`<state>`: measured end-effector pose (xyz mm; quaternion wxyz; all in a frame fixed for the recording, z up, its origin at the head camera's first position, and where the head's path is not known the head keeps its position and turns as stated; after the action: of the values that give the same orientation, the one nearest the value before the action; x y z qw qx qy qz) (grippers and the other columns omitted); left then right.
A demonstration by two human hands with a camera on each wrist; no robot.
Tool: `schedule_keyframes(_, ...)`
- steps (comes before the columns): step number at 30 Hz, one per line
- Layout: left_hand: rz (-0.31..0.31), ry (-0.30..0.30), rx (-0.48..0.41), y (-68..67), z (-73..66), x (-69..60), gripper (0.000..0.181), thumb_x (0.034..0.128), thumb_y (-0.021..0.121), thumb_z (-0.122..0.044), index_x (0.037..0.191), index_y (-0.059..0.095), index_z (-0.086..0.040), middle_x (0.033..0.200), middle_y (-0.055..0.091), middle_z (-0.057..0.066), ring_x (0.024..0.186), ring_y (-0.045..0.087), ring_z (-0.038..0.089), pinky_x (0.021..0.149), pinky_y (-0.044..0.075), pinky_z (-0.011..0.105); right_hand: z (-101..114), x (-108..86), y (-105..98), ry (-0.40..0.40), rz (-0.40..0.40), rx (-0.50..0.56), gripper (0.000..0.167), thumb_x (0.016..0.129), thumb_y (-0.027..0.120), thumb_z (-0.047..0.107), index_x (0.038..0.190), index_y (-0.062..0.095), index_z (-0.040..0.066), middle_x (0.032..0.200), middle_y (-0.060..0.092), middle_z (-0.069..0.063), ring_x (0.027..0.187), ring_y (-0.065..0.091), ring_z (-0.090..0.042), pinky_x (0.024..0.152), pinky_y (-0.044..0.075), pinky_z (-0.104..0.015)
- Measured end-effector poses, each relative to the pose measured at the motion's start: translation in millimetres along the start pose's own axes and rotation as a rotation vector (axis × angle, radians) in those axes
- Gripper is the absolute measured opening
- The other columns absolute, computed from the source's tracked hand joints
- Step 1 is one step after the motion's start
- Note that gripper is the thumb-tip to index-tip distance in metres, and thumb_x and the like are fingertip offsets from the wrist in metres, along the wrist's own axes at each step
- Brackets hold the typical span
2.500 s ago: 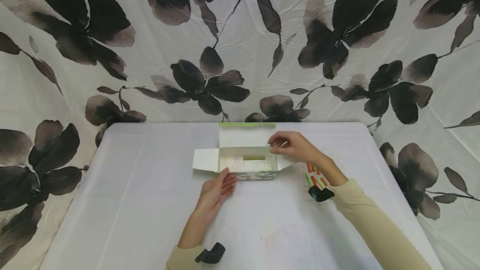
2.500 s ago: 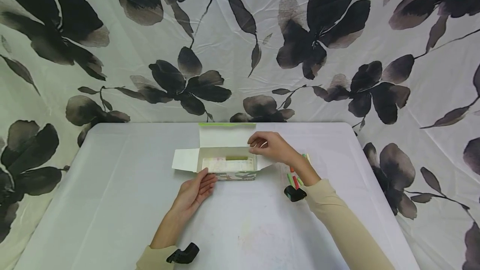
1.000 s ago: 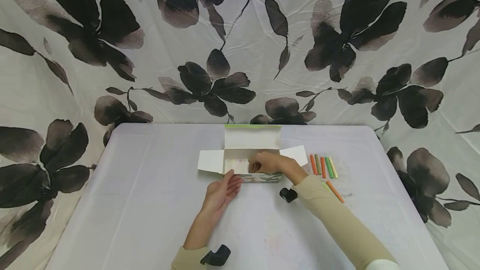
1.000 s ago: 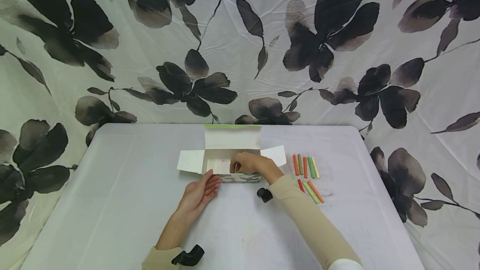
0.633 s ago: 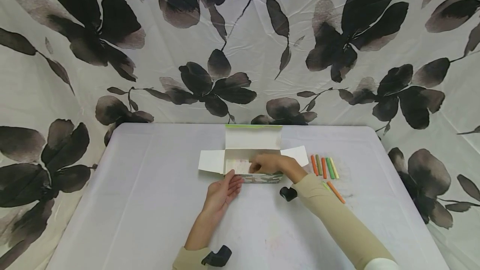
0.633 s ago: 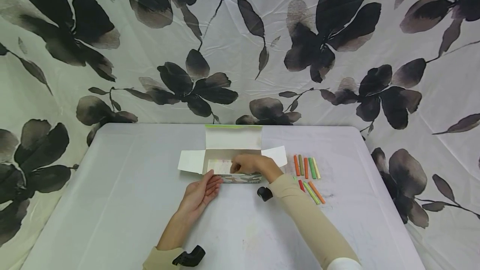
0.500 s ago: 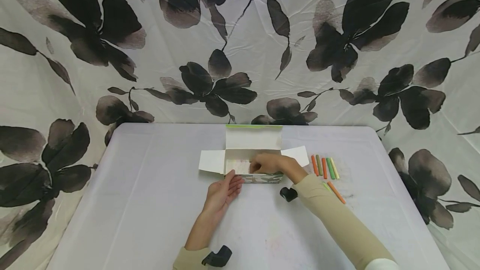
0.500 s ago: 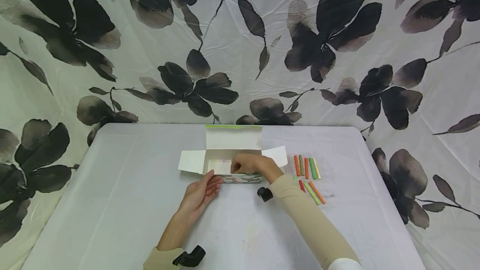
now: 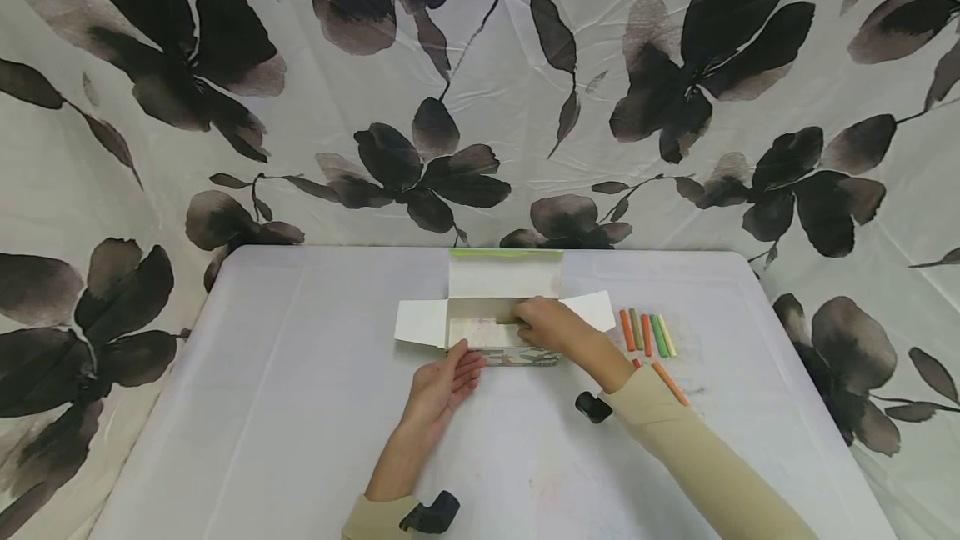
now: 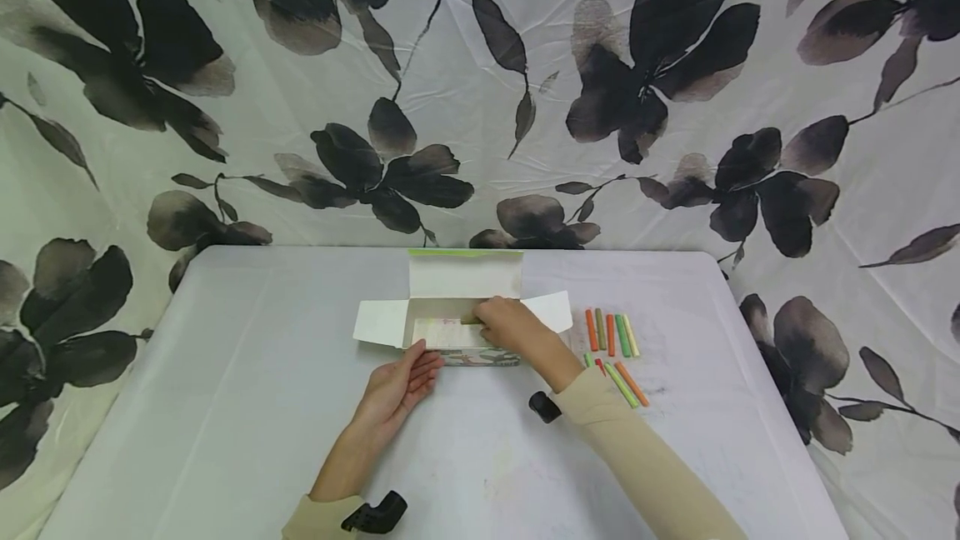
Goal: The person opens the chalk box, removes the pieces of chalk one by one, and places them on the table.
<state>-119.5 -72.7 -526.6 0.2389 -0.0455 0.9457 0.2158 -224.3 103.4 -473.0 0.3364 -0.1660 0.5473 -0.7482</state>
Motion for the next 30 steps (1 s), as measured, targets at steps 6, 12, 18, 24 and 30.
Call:
schedule_keyframes(6, -0.007, -0.002, 0.010, 0.5, -1.3, 0.6, 0.049, 0.1032, 0.064, -0.036, 0.121, 0.062, 0.010, 0.107, 0.073, 0.010, 0.093, 0.068, 0.011, 0.080, 0.056, 0.019, 3.7, -1.4, 3.0, 0.084, -0.030, -0.073, 0.007, 0.092, 0.072, 0.000, 0.099, 0.073, 0.000, 0.089, 0.070, -0.009, 0.076, 0.059, -0.021, 0.072, 0.053, -0.042)
schedule_keyframes(12, -0.012, 0.001, 0.008, 0.9, -1.6, -0.7, 0.050, 0.1037, 0.064, -0.035, 0.124, 0.059, 0.011, 0.104, 0.073, 0.009, 0.093, 0.068, 0.011, 0.080, 0.056, 0.019, 11.7, -5.3, 1.2, 0.080, -0.057, -0.118, 0.005, 0.091, 0.071, -0.004, 0.090, 0.071, 0.001, 0.087, 0.070, -0.012, 0.076, 0.063, -0.026, 0.069, 0.053, -0.043)
schedule_keyframes(18, -0.006, 0.005, 0.006, 0.7, -2.0, -0.7, 0.051, 0.1030, 0.065, -0.035, 0.126, 0.058, 0.010, 0.105, 0.073, 0.008, 0.092, 0.068, 0.010, 0.081, 0.056, 0.019, 15.6, -7.2, -2.3, 0.036, -0.049, -0.140, 0.008, 0.089, 0.070, -0.007, 0.094, 0.069, -0.001, 0.093, 0.069, -0.015, 0.086, 0.067, -0.031, 0.075, 0.055, -0.043)
schedule_keyframes(24, -0.005, 0.002, 0.000, 0.8, -1.7, -0.3, 0.051, 0.1033, 0.065, -0.036, 0.125, 0.059, 0.010, 0.104, 0.074, 0.008, 0.092, 0.068, 0.010, 0.080, 0.056, 0.019, 13.8, -3.6, -1.1, -0.048, -0.083, -0.249, 0.012, 0.087, 0.071, -0.007, 0.087, 0.068, 0.004, 0.086, 0.067, -0.010, 0.078, 0.064, -0.027, 0.069, 0.053, -0.041)
schedule_keyframes(30, -0.012, -0.009, -0.001, 0.9, -1.8, -0.7, 0.052, 0.1032, 0.065, -0.036, 0.125, 0.059, 0.011, 0.102, 0.074, 0.007, 0.089, 0.068, 0.009, 0.078, 0.056, 0.018, 14.9, 11.8, 9.1, -0.123, -0.088, -0.509, 0.013, 0.086, 0.076, 0.003, 0.079, 0.072, 0.013, 0.077, 0.071, -0.004, 0.064, 0.062, -0.018, 0.061, 0.057, -0.036)
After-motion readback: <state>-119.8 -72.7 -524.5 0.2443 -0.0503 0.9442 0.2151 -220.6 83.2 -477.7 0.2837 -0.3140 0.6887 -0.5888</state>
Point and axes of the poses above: each hand's wrist, its own x-axis towards the middle knuckle, its own y-axis out of the palm, z = x × y, the point moved 3 cm from there along x, towards the middle knuckle
